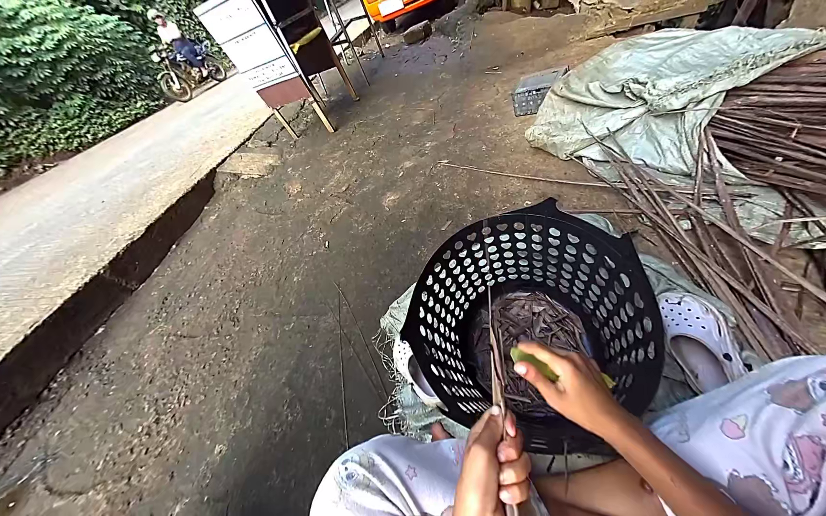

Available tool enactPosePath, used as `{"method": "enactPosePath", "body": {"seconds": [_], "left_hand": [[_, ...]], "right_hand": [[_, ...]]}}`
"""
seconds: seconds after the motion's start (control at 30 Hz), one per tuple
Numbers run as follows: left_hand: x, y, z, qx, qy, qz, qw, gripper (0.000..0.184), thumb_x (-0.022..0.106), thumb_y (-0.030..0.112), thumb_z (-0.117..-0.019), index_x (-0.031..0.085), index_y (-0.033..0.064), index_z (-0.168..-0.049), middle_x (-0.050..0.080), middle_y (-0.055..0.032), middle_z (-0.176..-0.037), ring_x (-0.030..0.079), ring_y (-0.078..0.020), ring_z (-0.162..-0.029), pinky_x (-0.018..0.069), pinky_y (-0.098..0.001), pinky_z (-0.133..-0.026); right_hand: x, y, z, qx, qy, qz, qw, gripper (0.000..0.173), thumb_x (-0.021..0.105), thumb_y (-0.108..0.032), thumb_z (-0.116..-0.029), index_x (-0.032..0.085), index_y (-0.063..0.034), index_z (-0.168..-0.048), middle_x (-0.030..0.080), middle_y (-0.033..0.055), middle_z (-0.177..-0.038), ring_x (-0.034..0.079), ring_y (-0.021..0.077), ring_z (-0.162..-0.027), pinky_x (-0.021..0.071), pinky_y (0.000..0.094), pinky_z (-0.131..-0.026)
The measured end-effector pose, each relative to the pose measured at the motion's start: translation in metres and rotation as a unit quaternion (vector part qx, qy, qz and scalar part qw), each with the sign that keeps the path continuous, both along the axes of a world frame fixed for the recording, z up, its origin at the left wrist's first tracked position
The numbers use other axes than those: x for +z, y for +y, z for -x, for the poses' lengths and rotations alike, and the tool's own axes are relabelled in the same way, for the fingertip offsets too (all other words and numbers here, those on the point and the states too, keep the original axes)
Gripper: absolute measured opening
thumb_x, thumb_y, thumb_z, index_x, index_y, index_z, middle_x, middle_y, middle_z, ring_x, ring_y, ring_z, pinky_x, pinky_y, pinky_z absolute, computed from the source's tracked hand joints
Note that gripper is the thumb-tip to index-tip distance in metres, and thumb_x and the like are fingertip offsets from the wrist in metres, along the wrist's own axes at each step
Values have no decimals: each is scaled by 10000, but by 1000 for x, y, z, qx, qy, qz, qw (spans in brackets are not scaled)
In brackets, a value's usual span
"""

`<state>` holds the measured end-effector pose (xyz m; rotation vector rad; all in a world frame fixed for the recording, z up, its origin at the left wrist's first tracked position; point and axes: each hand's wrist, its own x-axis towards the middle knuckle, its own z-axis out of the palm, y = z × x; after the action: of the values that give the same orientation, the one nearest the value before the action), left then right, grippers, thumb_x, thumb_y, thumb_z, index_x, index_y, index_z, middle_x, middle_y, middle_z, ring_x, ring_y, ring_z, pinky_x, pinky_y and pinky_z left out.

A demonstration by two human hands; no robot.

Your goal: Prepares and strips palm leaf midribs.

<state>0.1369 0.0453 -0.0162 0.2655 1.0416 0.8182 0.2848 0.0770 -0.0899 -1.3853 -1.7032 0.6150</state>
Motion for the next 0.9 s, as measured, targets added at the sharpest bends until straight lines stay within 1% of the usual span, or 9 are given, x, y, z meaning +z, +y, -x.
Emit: {"method": "enactPosePath", "body": {"seconds": [0.13, 0.23, 0.33, 0.37, 0.47, 0.5, 0.6, 0.83, 0.9], "left_hand": [[-1, 0, -1, -3, -9, 19, 1000, 401, 122, 131, -1121, 414, 140, -847, 371, 143, -485, 340, 95, -343, 297, -52, -358], [-1, -1, -1, -11, -19, 27, 999, 404, 114, 122, -1117, 413, 141, -846, 375, 141, -488, 338, 97, -343, 297, -48, -360], [-2, -9, 3, -18, -23, 17, 999, 417, 95, 87, -1101, 417, 141, -842, 388, 147, -499, 343, 105, -359, 298, -45, -376], [-2, -9, 5, -10, -23, 18, 1000, 418, 92, 90, -1100, 416, 144, -842, 391, 148, -495, 348, 106, -359, 299, -45, -375], [-1, -4, 6, 7, -41, 27, 999, 437, 87, 117, -1105, 424, 147, -829, 395, 146, -477, 359, 98, -340, 301, -44, -360], [-1, -3, 6, 4, -49, 26, 998, 439, 89, 123, -1107, 426, 150, -828, 395, 147, -478, 356, 98, -340, 299, -44, -360], [-2, -3, 8, -4, -75, 17, 997, 449, 90, 124, -1100, 434, 162, -813, 402, 147, -484, 361, 97, -342, 303, -45, -358], [-3, -1, 7, 5, -94, 15, 995, 444, 96, 122, -1100, 431, 157, -811, 408, 145, -477, 380, 95, -342, 316, -43, -363], [-2, -5, 6, -15, -90, 15, 996, 451, 88, 106, -1091, 437, 156, -809, 411, 148, -483, 371, 104, -345, 313, -38, -365]], "right_hand": [[0, 2, -4, -14, -9, 12, 1000, 378, 586, -267, -953, 756, 49, -1071, 727, 214, -806, 705, 389, -667, 509, 575, -567], [-1, 8, -3, -55, -17, 48, 997, 369, 577, -247, -973, 740, 61, -1094, 711, 235, -790, 693, 431, -674, 496, 613, -582], [5, 15, -20, -96, 52, 149, 983, 366, 513, -180, -1055, 661, 116, -1210, 688, 325, -915, 671, 506, -846, 473, 681, -766], [7, 12, -24, -78, 72, 138, 985, 360, 512, -173, -1043, 667, 122, -1180, 682, 307, -883, 666, 467, -806, 482, 643, -741], [10, -12, -20, 64, 111, 91, 987, 367, 528, -240, -992, 727, 61, -1055, 687, 164, -777, 640, 239, -661, 515, 438, -636], [8, -18, -18, 104, 114, 82, 985, 371, 541, -268, -980, 741, 43, -1014, 676, 143, -737, 622, 216, -623, 501, 419, -598], [12, -21, -13, 145, 80, 103, 981, 372, 554, -283, -970, 745, 34, -1007, 663, 165, -713, 620, 282, -612, 465, 490, -575], [8, -9, 3, 0, -6, 41, 999, 364, 605, -294, -933, 758, 24, -1021, 697, 188, -729, 682, 376, -619, 488, 562, -530], [5, 6, -3, -45, 19, 88, 995, 364, 577, -239, -991, 714, 78, -1107, 698, 253, -803, 689, 446, -716, 504, 639, -631]]}}
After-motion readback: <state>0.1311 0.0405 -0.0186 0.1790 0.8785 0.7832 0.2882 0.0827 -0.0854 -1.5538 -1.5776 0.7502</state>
